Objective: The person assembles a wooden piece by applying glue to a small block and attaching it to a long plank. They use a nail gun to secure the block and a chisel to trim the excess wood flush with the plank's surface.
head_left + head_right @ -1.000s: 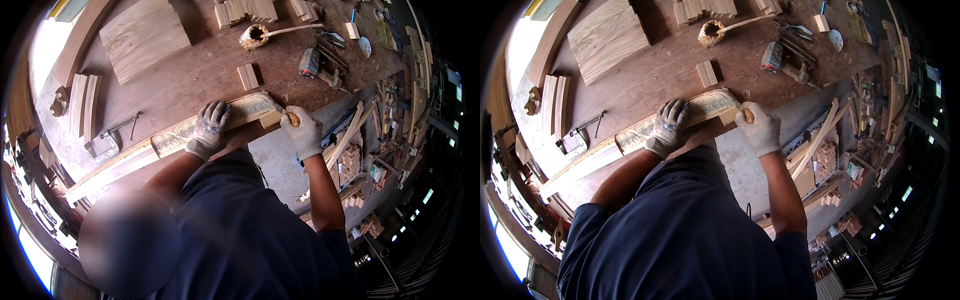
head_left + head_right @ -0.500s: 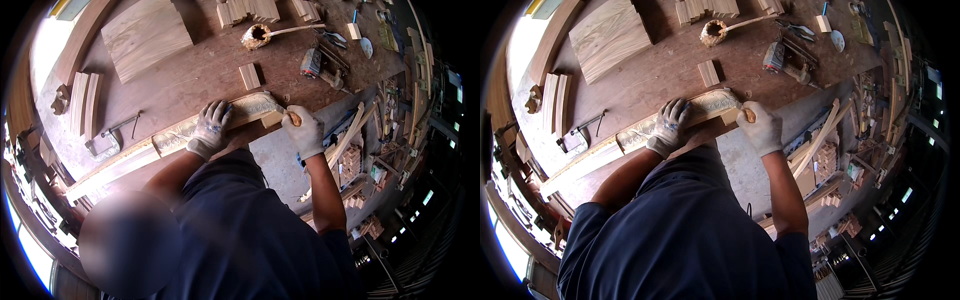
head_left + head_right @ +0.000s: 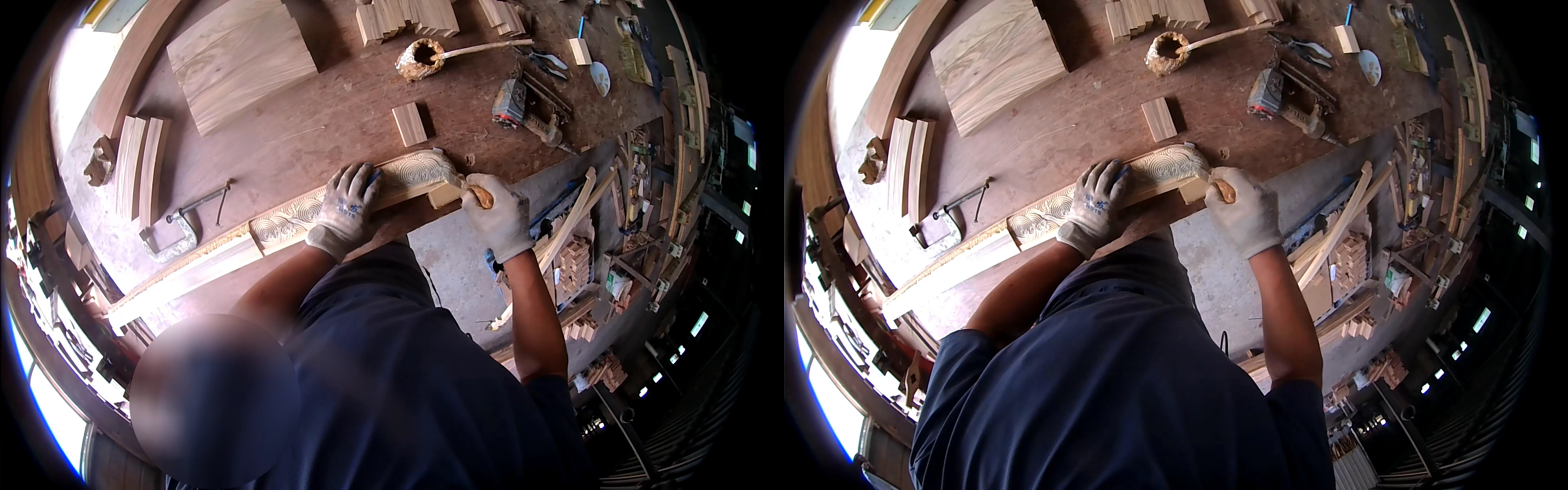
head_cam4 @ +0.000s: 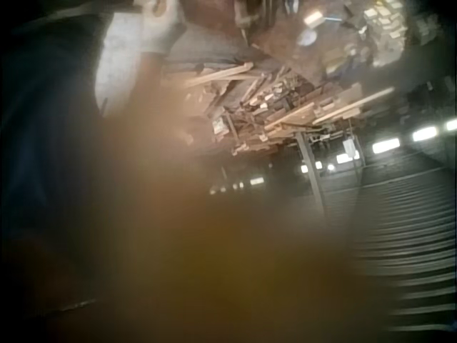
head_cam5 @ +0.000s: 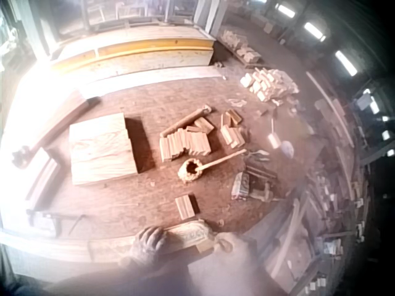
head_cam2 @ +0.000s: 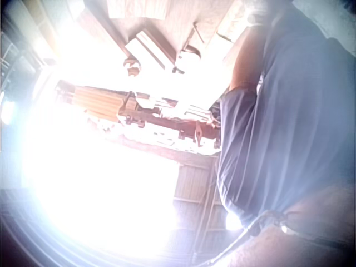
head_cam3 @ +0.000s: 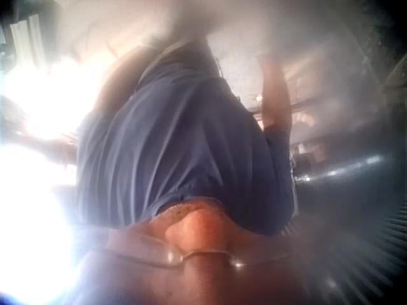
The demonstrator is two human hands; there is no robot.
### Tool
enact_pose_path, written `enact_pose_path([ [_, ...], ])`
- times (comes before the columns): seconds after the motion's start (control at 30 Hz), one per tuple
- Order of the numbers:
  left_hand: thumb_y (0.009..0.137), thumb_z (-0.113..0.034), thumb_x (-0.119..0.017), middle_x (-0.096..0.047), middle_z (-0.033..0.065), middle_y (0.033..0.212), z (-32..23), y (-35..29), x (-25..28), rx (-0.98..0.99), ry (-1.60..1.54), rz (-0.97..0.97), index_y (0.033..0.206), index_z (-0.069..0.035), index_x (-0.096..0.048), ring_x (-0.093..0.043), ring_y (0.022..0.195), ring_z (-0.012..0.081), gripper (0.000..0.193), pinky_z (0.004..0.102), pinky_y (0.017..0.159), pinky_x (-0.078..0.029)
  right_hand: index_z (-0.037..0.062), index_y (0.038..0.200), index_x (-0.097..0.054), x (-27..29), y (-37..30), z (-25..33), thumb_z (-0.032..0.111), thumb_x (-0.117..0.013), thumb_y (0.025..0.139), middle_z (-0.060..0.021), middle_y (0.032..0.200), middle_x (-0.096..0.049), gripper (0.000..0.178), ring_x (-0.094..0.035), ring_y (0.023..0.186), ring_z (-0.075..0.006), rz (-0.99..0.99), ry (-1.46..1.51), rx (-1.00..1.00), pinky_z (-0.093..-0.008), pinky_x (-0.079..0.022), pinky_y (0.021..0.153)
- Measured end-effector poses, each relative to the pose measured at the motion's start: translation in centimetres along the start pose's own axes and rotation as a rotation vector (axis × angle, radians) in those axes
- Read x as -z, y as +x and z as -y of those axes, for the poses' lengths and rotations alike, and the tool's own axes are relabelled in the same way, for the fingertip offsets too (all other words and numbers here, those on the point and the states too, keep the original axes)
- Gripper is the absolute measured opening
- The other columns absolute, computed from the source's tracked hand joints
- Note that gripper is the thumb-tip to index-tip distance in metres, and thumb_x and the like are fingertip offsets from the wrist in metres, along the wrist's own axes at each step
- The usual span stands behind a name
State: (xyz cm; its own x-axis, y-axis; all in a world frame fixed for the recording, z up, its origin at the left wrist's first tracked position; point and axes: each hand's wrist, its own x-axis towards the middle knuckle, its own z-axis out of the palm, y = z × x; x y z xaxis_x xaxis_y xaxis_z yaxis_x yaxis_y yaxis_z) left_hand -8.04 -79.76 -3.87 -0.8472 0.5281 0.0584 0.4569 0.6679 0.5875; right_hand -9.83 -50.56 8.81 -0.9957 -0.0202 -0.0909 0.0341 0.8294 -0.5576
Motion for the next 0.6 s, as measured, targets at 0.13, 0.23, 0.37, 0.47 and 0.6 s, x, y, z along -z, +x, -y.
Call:
enact_pose_path([
  [0.13, 0.086, -0.052, -0.080, -0.052, 0.0244, 0.154, 0.0, 0.0, 0.0, 0.001, 0.006, 0.001, 0.150, -0.001, -0.055, -0.047, 0.145, 0.0444, 0.085, 0.0590, 0.123, -0.037, 0.0098, 0.109, -0.077, 0.9, 0.7, -0.4, 0.014, -0.077, 0.088, -0.0155, 0.101, -0.079, 0.021, -0.077, 0.093, -0.0364, 0.084, -0.017, 0.014, -0.0449, -0.062, 0.081],
  [0.23, 0.086, -0.053, -0.080, -0.053, 0.0246, 0.153, -0.1, 0.0, 0.1, -0.001, 0.009, 0.000, 0.149, -0.001, -0.056, -0.048, 0.144, 0.0447, 0.085, 0.0593, 0.122, -0.037, 0.0091, 0.110, -0.076, 1.4, 1.4, -0.4, 0.013, -0.076, 0.089, -0.0157, 0.102, -0.079, 0.021, -0.077, 0.097, -0.0363, 0.144, 0.004, 0.038, -0.0444, -0.062, 0.084],
  [0.37, 0.086, -0.053, -0.079, -0.053, 0.0248, 0.153, -0.1, 0.1, 0.0, -0.004, 0.009, -0.016, 0.148, -0.001, -0.056, -0.048, 0.144, 0.0451, 0.084, 0.0597, 0.122, -0.038, 0.0050, 0.112, -0.076, 2.3, 2.3, -0.7, 0.014, -0.076, 0.091, -0.0166, 0.104, -0.079, 0.023, -0.077, 0.097, -0.0324, 0.276, 0.030, -0.007, -0.0414, -0.061, 0.086],
  [0.47, 0.086, -0.053, -0.079, -0.053, 0.0248, 0.152, -0.2, 0.1, 0.0, -0.007, 0.006, -0.021, 0.147, -0.001, -0.057, -0.048, 0.143, 0.0452, 0.083, 0.0599, 0.122, -0.038, 0.0011, 0.116, -0.076, 2.5, 3.0, -1.7, 0.014, -0.077, 0.093, -0.0144, 0.104, -0.079, 0.026, -0.076, 0.095, -0.0233, 0.330, 0.132, -0.092, -0.0371, -0.059, 0.088],
  [0.6, 0.086, -0.051, -0.080, -0.054, 0.0247, 0.152, -0.1, 0.0, -0.1, -0.008, -0.010, -0.024, 0.147, -0.001, -0.057, -0.049, 0.143, 0.0454, 0.082, 0.0602, 0.121, -0.038, -0.0001, 0.114, -0.076, 2.7, 3.6, -2.1, 0.016, -0.077, 0.096, -0.0135, 0.100, -0.079, 0.025, -0.075, 0.093, -0.0196, 0.365, 0.218, -0.164, -0.0356, -0.059, 0.087],
])
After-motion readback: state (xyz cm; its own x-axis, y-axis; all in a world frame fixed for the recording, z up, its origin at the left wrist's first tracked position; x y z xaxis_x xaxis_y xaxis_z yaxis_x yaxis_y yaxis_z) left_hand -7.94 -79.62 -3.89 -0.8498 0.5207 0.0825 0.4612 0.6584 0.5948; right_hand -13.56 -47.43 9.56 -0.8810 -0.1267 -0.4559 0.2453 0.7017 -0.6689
